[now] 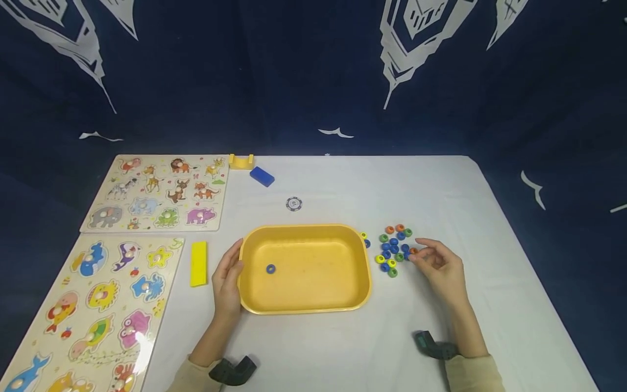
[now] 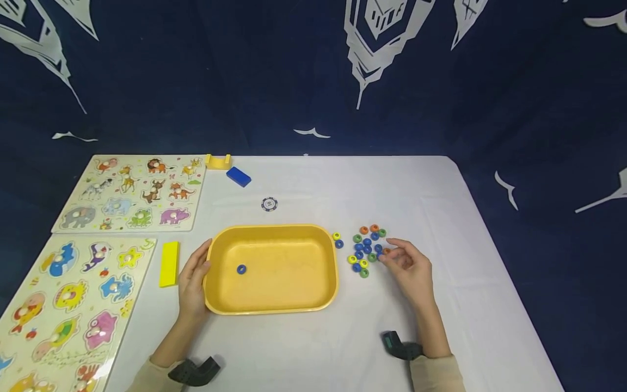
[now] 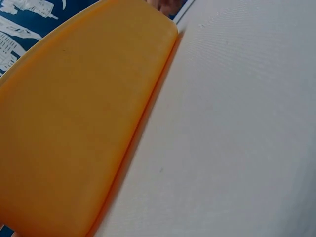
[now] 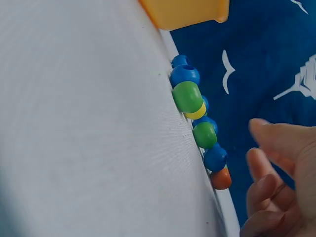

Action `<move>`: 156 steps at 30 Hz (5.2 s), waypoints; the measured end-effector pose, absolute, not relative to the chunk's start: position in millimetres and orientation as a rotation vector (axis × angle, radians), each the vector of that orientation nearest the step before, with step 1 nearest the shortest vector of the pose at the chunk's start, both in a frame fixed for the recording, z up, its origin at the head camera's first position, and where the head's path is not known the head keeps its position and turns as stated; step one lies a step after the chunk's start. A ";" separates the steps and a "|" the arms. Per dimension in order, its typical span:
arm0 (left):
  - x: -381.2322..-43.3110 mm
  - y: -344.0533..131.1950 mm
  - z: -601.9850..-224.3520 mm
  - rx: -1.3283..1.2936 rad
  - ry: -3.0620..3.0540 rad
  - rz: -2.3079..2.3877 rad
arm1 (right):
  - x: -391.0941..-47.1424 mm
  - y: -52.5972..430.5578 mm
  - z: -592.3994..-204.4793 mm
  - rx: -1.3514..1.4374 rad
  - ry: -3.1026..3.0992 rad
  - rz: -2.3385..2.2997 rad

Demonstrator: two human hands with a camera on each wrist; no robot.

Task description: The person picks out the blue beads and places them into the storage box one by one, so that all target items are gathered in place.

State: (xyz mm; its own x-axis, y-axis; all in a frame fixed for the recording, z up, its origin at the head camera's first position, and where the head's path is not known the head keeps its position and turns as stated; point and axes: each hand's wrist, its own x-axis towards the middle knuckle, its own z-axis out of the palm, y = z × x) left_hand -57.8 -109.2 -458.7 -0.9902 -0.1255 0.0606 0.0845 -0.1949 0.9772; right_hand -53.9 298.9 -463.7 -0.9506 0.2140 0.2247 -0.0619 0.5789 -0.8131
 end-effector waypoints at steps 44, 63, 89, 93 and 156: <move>-61.8 -111.7 -463.6 -0.006 -1.867 -2.327 | -95.8 145.4 -395.5 0.731 -2.812 1.206; -58.5 -111.6 -453.0 0.071 -1.953 -2.273 | -106.3 63.9 -427.4 0.997 -3.106 1.049; -57.8 -114.2 -462.8 0.049 -1.893 -2.320 | -75.9 312.6 -477.8 -0.041 -2.586 1.019; -57.4 -113.9 -465.5 0.060 -1.896 -2.319 | -73.4 303.3 -465.6 -0.085 -2.664 1.028; -60.8 -110.1 -464.6 0.038 -1.962 -2.239 | -100.4 88.4 -412.3 0.812 -3.029 0.970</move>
